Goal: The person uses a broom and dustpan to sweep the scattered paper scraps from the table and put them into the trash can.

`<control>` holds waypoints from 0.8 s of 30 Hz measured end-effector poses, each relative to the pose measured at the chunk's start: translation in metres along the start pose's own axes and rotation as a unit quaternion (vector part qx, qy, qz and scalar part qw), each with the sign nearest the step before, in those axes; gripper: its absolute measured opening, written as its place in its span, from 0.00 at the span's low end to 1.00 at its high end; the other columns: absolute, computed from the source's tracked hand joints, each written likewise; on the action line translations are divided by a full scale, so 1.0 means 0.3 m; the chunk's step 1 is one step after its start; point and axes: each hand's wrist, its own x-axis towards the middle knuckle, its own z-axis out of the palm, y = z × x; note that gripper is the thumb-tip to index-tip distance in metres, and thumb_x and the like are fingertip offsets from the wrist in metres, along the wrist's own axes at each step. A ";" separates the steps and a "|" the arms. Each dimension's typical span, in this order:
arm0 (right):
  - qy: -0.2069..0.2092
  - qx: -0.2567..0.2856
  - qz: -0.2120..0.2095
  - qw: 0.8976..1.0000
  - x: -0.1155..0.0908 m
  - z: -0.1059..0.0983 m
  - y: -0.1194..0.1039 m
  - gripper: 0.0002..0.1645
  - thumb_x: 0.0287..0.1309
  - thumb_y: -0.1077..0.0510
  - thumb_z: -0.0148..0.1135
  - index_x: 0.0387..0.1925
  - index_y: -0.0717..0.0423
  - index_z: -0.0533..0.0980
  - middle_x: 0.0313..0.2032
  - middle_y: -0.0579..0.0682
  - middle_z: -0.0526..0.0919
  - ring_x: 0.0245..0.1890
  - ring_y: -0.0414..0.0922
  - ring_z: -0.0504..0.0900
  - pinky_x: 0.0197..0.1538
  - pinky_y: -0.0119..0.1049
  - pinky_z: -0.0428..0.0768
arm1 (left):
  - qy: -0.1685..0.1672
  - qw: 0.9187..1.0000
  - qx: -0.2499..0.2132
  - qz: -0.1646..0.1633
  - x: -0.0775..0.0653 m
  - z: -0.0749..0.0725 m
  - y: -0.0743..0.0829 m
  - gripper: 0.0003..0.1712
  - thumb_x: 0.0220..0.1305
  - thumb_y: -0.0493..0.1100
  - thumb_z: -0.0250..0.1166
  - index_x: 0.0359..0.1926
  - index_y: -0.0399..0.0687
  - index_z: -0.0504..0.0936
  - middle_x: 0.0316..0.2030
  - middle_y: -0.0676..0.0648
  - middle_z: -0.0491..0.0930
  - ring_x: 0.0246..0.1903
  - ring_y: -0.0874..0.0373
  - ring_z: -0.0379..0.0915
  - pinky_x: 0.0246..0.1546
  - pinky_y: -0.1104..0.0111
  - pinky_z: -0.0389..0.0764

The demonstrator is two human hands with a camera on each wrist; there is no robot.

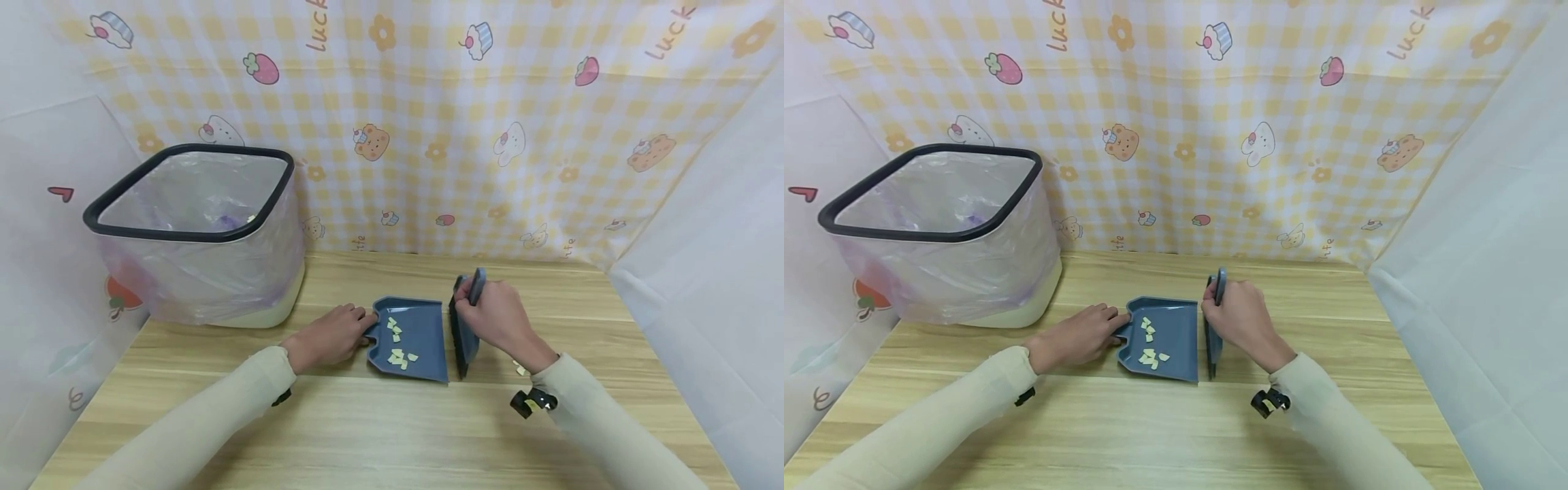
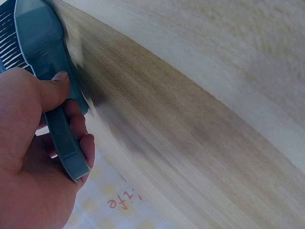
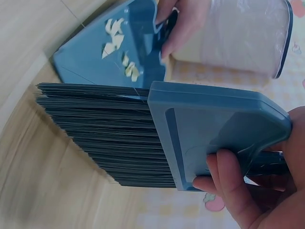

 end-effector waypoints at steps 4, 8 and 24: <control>0.005 -0.005 0.017 1.000 -0.012 -0.010 0.023 0.11 0.67 0.65 0.58 0.27 0.55 0.76 0.10 0.37 0.62 0.10 0.35 0.64 0.20 0.33 0.65 | 0.007 1.000 0.004 0.004 0.000 -0.004 0.001 0.23 0.81 0.41 0.67 0.69 0.35 0.78 0.53 0.37 0.84 0.51 0.45 0.81 0.58 0.53 0.83; 0.008 -0.010 0.024 1.000 -0.018 -0.013 0.035 0.11 0.65 0.64 0.58 0.25 0.54 0.75 0.10 0.36 0.60 0.10 0.35 0.64 0.19 0.33 0.65 | 0.013 1.000 0.001 0.009 -0.003 -0.008 0.002 0.22 0.81 0.40 0.67 0.68 0.34 0.78 0.52 0.37 0.84 0.50 0.44 0.81 0.58 0.52 0.83; 0.009 -0.011 0.024 1.000 -0.024 -0.006 0.050 0.12 0.65 0.64 0.58 0.25 0.53 0.76 0.10 0.35 0.61 0.10 0.35 0.64 0.19 0.34 0.65 | 0.015 0.999 -0.041 0.002 0.001 -0.019 -0.001 0.24 0.83 0.41 0.64 0.72 0.33 0.76 0.54 0.38 0.82 0.52 0.45 0.79 0.60 0.52 0.82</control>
